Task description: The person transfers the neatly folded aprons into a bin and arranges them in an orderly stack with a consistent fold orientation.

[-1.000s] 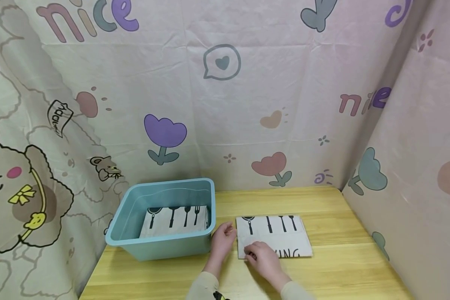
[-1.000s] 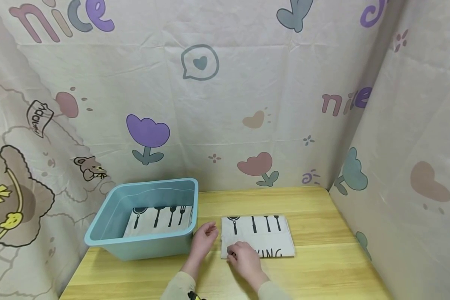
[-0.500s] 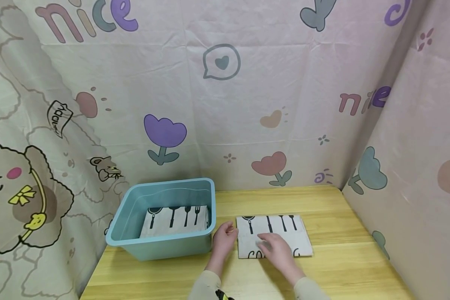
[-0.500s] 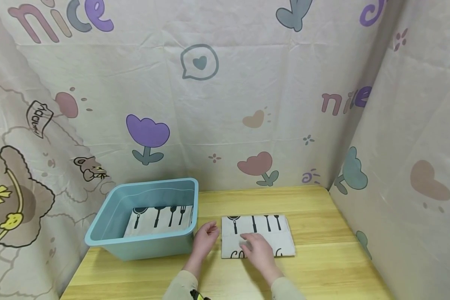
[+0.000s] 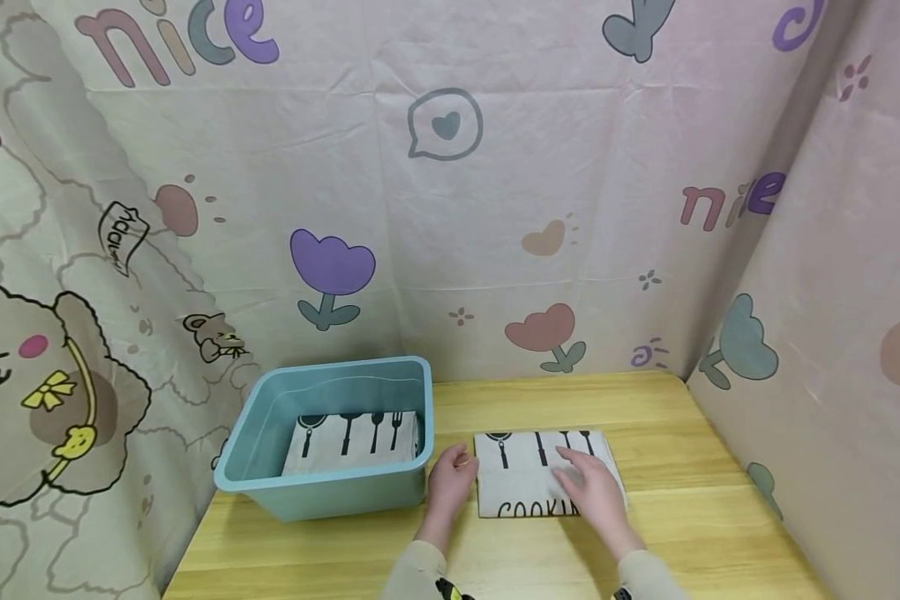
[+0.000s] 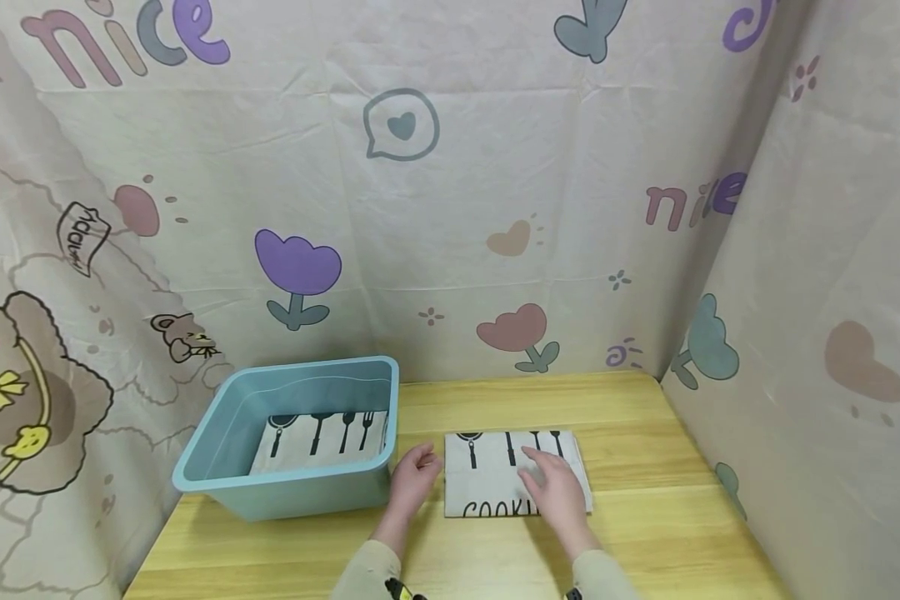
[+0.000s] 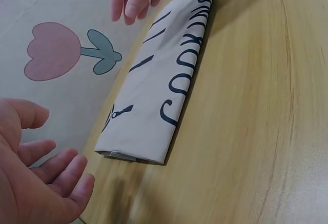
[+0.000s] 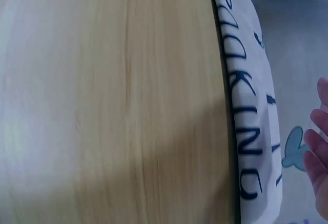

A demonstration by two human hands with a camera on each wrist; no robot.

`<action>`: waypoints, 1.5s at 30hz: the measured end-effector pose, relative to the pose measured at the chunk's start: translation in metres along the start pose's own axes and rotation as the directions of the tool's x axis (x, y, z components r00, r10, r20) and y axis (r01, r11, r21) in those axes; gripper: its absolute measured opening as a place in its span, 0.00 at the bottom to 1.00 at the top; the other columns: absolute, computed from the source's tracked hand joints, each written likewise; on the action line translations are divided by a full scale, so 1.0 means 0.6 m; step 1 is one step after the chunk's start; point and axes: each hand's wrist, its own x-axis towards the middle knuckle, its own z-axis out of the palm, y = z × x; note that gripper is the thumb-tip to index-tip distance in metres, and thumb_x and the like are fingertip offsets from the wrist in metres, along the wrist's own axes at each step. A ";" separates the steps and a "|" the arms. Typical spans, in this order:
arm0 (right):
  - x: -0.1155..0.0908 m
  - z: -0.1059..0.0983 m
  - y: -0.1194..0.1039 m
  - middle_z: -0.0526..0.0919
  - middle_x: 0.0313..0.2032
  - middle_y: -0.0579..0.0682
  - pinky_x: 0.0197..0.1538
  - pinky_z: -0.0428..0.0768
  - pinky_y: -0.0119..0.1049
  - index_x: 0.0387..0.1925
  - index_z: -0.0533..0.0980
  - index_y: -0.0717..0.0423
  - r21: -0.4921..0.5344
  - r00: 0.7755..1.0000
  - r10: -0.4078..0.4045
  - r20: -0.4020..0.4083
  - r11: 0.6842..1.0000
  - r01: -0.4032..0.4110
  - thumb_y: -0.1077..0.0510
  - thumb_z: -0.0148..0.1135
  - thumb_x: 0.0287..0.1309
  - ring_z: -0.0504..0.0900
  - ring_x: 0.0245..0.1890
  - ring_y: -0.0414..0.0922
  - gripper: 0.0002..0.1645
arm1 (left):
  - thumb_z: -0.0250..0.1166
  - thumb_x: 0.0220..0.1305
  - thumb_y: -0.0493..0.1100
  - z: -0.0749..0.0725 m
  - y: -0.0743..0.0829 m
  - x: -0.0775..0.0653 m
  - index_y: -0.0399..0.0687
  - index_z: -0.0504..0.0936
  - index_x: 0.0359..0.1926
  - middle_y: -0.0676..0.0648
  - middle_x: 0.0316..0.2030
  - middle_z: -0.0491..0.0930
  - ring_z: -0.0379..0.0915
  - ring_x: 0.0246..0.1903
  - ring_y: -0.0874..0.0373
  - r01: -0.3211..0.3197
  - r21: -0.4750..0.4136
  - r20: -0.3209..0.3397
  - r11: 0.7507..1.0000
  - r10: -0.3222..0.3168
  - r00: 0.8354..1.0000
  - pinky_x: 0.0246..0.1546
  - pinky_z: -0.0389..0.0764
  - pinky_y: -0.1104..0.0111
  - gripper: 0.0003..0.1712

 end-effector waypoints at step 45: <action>0.047 -0.096 0.117 0.70 0.57 0.78 0.54 0.76 0.57 0.65 0.60 0.79 0.109 0.736 0.527 0.425 0.777 -0.620 0.54 0.56 0.70 0.73 0.56 0.70 0.36 | 0.64 0.67 0.46 0.019 -0.002 0.023 0.23 0.66 0.63 0.29 0.56 0.72 0.70 0.48 0.43 0.250 -0.154 0.073 0.956 -0.241 0.968 0.45 0.76 0.51 0.35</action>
